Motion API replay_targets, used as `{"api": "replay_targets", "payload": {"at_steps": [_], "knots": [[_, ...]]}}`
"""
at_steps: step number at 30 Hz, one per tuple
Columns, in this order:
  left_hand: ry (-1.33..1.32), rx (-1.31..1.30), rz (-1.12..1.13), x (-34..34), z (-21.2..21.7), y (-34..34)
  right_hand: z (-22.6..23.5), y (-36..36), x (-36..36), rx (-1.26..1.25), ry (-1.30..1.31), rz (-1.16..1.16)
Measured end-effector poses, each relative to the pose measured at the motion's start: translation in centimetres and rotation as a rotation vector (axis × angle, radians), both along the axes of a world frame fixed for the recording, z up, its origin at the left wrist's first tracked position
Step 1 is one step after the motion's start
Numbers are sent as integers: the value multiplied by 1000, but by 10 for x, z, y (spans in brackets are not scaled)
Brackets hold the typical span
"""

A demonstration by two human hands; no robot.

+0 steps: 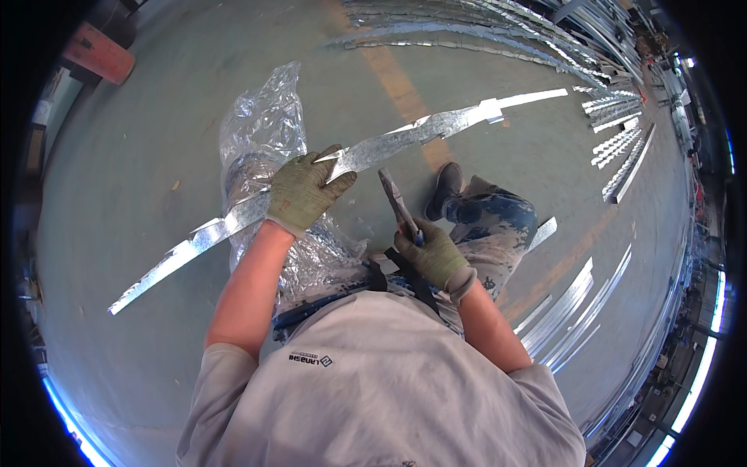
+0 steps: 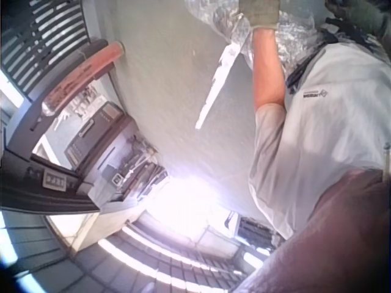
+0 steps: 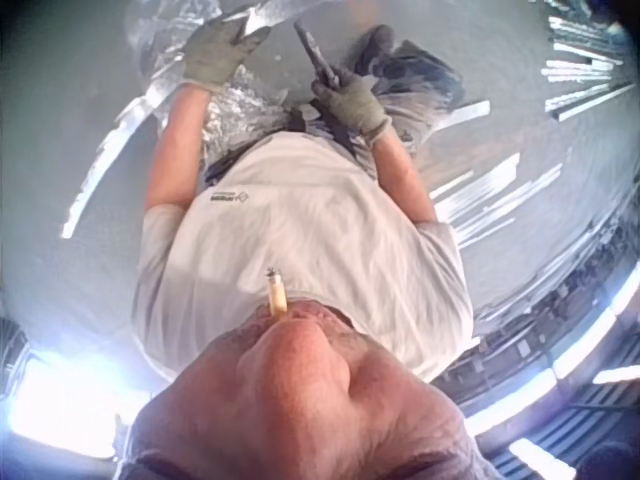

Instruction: The person uses tin snips to cut a long metal strip into shorter segments. The person holds the strip with one hand and cuts repeatedly with the other, placing cut pieces on the floor.

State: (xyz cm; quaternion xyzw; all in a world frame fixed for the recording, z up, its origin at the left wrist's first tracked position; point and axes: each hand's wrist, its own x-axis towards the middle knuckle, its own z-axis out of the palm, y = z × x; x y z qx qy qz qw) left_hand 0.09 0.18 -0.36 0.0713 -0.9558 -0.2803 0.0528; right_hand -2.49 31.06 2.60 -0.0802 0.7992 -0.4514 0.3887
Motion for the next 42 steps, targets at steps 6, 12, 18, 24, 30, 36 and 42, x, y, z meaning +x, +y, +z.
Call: {"api": "replay_targets", "payload": {"at_steps": [6, 12, 18, 24, 30, 36, 42], "knots": [[24, 7, -35, 3, -8, -5, -33, -3, 12, -31, 39, 50], [25, 40, -44, 4, -7, -7, -23, -13, 10, 6, 41, 75], [5, 30, -68, 3, -13, -7, -28, -17, 11, 3, 77, 46], [-113, 9, -66, 3, -14, -7, -26, -20, 9, 31, 52, 21], [-62, -37, -76, 4, -17, -8, -3, -28, 6, 52, 55, 40], [79, -96, -43, 5, -9, -2, -8, -30, 7, 62, 58, 19], [187, -170, -17, 4, -20, 1, -9, -29, 5, 36, 43, 0]]}}
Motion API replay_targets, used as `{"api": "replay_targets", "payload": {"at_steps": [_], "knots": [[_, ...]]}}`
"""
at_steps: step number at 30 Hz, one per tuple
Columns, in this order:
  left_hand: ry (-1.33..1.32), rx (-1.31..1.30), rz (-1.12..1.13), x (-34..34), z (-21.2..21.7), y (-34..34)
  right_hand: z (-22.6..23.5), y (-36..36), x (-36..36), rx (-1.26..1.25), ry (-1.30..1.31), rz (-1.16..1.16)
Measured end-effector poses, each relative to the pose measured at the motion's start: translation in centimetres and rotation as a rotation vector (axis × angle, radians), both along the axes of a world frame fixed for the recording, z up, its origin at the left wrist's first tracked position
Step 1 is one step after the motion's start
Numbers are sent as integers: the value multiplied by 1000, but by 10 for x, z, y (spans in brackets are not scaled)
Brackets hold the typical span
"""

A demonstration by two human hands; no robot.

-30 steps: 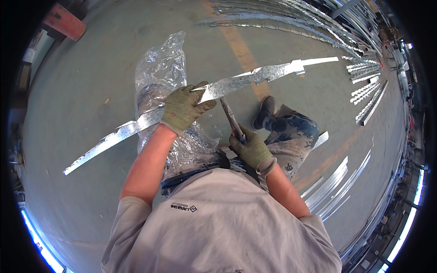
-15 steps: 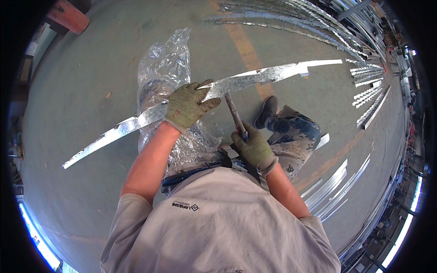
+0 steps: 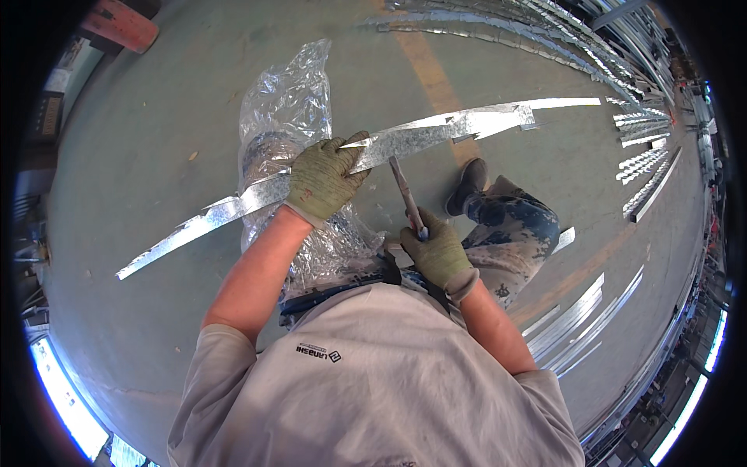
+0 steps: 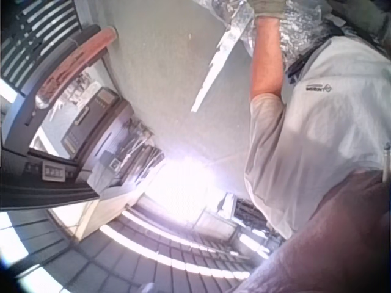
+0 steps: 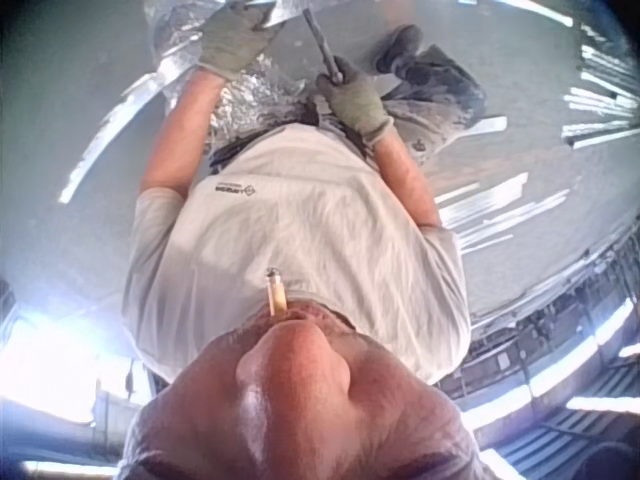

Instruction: The person uses tin snips to cut a long metal strip into shorter segments. The person holds the strip with one hand and cuts repeatedly with the other, placing cut pieces on the floor.

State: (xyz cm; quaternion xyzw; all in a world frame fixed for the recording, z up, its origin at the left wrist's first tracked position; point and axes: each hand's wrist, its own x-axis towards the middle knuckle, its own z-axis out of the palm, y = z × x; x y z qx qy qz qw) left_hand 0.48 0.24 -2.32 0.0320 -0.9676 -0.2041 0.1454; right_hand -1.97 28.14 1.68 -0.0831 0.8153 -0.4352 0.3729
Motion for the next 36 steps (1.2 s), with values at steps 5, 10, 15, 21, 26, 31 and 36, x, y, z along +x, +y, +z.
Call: {"api": "replay_targets", "payload": {"at_steps": [5, 10, 15, 21, 26, 31, 36], "knots": [[-31, -13, 17, -1, 3, 2, -2, 8, -5, -80, -171, -17], [-32, 16, 0, -2, 6, 3, 7, 11, -15, -191, -533, -118], [-113, 35, 35, 0, 10, 5, 10, 15, -19, -462, -932, -240], [-139, -11, 50, -5, 8, 5, -42, 13, -7, -924, -1200, -172], [-172, 74, 13, -7, 13, 3, -15, 16, -15, -768, -1130, -198], [-237, 117, 17, -6, 17, 2, 4, 20, -15, -490, -853, -137], [-209, 153, -2, 0, 19, -6, 20, 7, 0, -254, -497, -16]]}}
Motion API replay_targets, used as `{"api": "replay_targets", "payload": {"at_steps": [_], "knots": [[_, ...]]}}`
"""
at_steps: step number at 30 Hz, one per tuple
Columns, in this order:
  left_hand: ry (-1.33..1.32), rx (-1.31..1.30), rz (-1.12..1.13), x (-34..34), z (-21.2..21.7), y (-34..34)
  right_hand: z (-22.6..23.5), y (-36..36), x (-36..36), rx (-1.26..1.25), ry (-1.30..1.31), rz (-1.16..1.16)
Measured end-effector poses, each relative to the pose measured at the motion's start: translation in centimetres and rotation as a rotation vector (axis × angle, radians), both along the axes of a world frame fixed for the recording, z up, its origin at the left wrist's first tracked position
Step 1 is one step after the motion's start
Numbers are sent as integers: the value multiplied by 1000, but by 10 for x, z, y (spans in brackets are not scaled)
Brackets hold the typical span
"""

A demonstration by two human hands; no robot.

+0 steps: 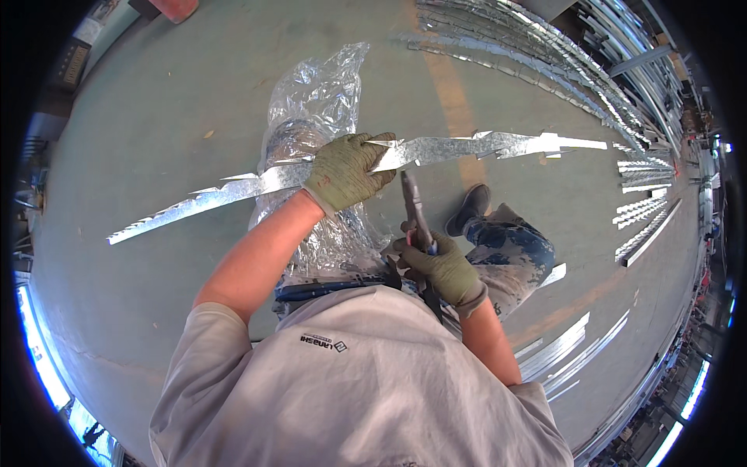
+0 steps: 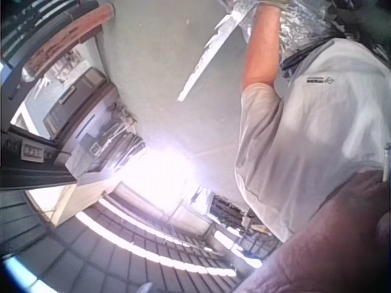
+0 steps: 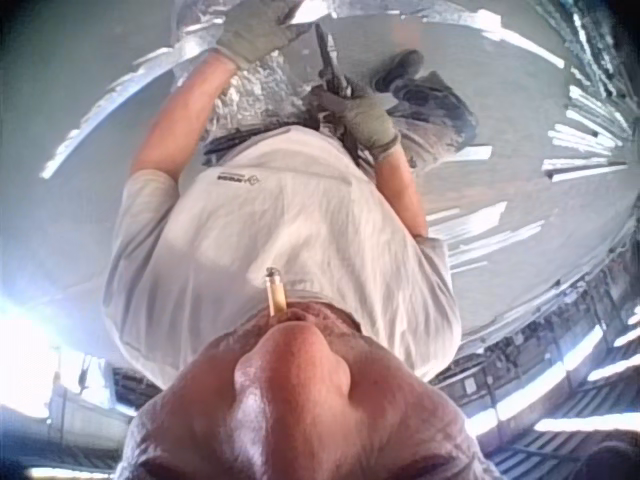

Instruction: The person uses tin snips to cut a long metal strip into shorter segments. The person holds the strip with one hand and cuts repeatedly with the other, placing cut pieces on the floor.

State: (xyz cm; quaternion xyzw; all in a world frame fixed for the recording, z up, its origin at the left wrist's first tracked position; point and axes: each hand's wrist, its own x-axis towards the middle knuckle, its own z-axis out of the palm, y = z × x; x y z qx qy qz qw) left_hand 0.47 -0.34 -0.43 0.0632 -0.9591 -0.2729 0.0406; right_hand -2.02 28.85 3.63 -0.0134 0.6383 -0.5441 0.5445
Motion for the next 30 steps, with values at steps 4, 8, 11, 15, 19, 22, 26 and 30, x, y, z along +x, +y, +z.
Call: {"api": "replay_targets", "payload": {"at_steps": [4, 8, 11, 15, 19, 22, 26, 30], "knots": [[35, -4, -22, -1, -13, -1, -22, -4, 10, 128, 314, 134], [57, -43, -6, 0, -9, 2, -34, -5, 14, 174, 520, 148], [82, -59, -8, 3, -11, 1, -25, -13, 13, 209, 462, 145], [129, -68, -3, 4, -21, 0, -8, -25, 13, 254, 505, 171], [97, -28, 7, 3, -15, 1, -14, -28, 15, 259, 564, 151], [104, -28, 8, 5, -16, 2, -14, -32, 21, 255, 528, 101], [123, -45, 5, 4, -21, 1, -21, -27, 23, 192, 425, 39], [201, -69, 1, 4, -30, -1, -21, -30, 21, 228, 494, 92]]}}
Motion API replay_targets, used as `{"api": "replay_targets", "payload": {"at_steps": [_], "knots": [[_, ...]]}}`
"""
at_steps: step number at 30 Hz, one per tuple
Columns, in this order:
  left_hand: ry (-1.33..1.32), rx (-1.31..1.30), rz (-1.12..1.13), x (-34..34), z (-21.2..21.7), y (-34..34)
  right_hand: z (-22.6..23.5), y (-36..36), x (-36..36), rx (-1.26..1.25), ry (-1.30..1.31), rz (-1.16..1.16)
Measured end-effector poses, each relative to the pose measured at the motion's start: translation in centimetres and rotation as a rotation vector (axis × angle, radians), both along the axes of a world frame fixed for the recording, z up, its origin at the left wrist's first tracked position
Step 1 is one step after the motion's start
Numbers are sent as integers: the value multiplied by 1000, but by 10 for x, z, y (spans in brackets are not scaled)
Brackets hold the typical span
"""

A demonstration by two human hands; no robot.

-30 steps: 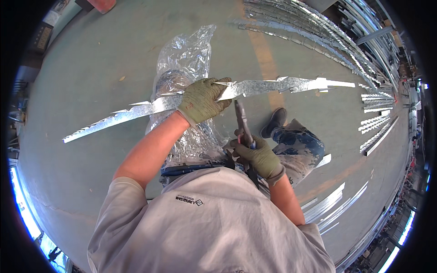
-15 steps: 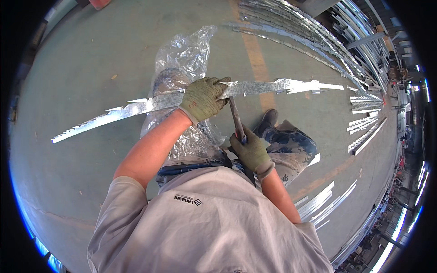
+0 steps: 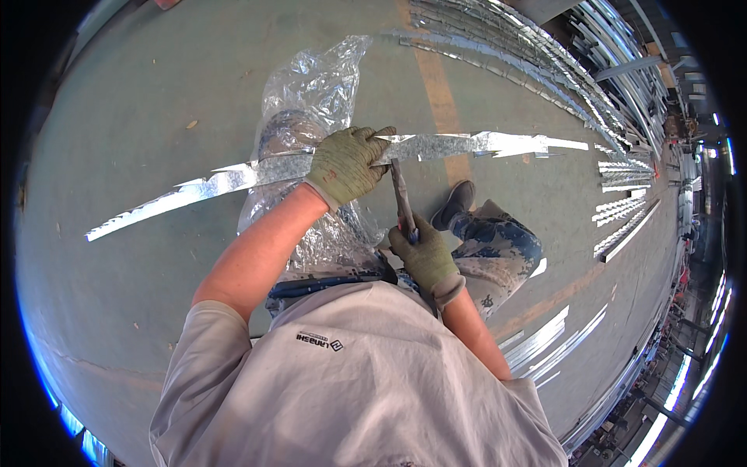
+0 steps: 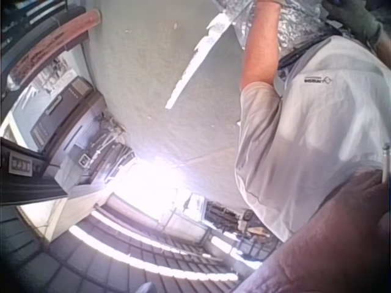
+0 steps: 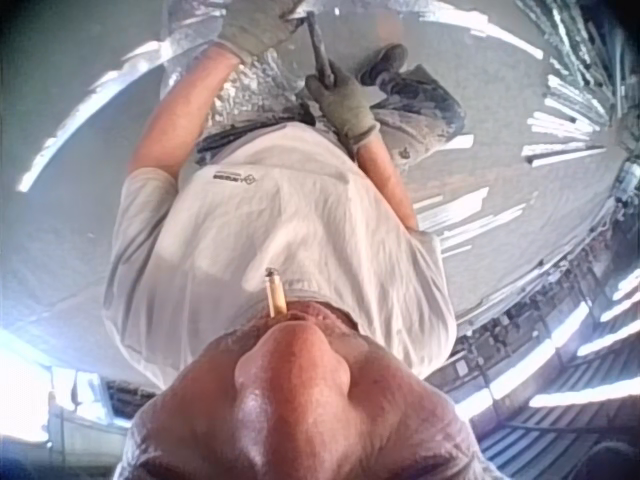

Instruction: The person uses tin snips to cut a long metal strip into shorter segments. The person holds the strip with one hand and cuts repeatedly with the other, placing cut pieces on the floor.

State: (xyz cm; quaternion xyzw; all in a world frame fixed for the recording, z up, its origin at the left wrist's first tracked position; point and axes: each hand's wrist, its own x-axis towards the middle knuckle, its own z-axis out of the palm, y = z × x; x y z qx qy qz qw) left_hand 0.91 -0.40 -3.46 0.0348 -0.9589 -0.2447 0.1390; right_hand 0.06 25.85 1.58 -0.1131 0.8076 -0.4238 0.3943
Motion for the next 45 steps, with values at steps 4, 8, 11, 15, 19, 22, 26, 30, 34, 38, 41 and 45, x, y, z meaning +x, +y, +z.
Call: {"api": "replay_targets", "payload": {"at_steps": [4, 8, 11, 15, 19, 22, 26, 30, 34, 38, 41, 45], "knots": [[13, 18, 9, 0, 0, 2, 0, -3, 2, 12, 14, -5], [-26, 17, 7, 1, 2, 1, 3, -4, 1, 28, -22, 5], [-71, 8, -2, 0, 9, 1, 2, -4, 1, 56, -61, -23], [43, -112, 5, 8, 12, 6, 19, -13, 1, 104, -28, -14], [203, -134, 48, 39, 27, 16, 23, -13, 2, 77, -1, -22], [302, -42, 92, 74, 34, 6, 25, -11, -1, 0, -45, -77], [405, -86, 246, 97, 25, -14, 28, -1, -15, 43, 206, -7], [476, -85, 247, 91, 43, -16, 41, 8, -31, 55, 222, -38], [467, -46, 329, 87, 45, -19, 55, 16, -44, 105, 248, -53], [316, 91, 415, 77, 36, -28, 54, 19, -49, 143, 83, -132], [157, 102, 374, 74, 24, -28, 53, 21, -49, 103, 49, -138], [-206, -240, 207, 66, 39, -37, 63, 17, -50, 115, 29, -116]]}}
